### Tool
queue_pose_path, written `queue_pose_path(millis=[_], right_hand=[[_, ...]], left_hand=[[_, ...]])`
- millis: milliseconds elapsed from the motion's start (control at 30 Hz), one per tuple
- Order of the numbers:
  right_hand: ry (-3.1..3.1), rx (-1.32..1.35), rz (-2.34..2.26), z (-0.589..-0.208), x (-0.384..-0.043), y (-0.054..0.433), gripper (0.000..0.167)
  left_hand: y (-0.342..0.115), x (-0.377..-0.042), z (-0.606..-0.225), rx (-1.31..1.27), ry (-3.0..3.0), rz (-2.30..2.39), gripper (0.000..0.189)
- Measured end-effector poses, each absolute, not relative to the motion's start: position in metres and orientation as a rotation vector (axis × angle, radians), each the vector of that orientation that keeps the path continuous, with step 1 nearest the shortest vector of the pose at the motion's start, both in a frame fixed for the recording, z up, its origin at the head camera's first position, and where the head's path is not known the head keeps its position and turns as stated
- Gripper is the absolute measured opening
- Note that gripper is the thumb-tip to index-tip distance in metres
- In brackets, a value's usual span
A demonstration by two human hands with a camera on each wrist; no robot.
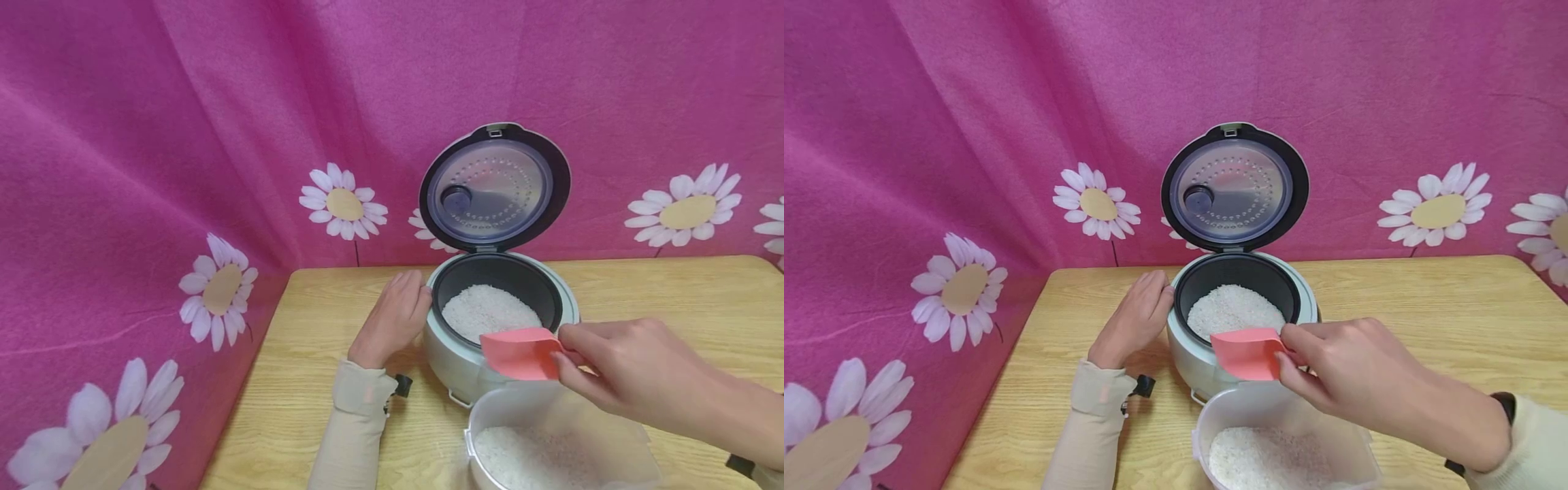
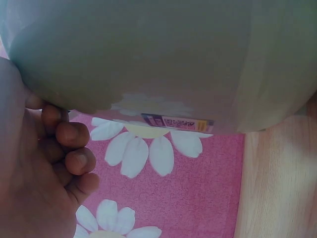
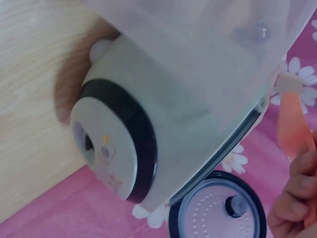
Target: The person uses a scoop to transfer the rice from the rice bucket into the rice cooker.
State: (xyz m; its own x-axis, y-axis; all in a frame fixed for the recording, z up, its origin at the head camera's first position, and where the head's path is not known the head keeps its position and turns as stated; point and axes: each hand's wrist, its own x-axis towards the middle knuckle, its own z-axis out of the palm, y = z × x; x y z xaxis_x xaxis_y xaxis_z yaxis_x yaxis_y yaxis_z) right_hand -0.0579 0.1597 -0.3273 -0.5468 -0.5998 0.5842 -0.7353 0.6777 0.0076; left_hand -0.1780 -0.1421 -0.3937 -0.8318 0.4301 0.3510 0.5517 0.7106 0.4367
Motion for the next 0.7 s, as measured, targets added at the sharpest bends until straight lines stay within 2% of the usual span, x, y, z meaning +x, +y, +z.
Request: queue_pose_path(millis=[333, 700], right_hand=[[-2.434, 1.230, 0.343, -0.336, -0.040, 0.160, 0.025], [-2.893, 1.338, 0.232, -0.349, -0.035, 0.169, 0.020]], left_hand=[[-0.143, -0.177, -0.392, -0.775, -2.703, -0.779, 0.018], [-0.142, -0.176, -0.392, -0.764, -2.717, -0.750, 0.018]])
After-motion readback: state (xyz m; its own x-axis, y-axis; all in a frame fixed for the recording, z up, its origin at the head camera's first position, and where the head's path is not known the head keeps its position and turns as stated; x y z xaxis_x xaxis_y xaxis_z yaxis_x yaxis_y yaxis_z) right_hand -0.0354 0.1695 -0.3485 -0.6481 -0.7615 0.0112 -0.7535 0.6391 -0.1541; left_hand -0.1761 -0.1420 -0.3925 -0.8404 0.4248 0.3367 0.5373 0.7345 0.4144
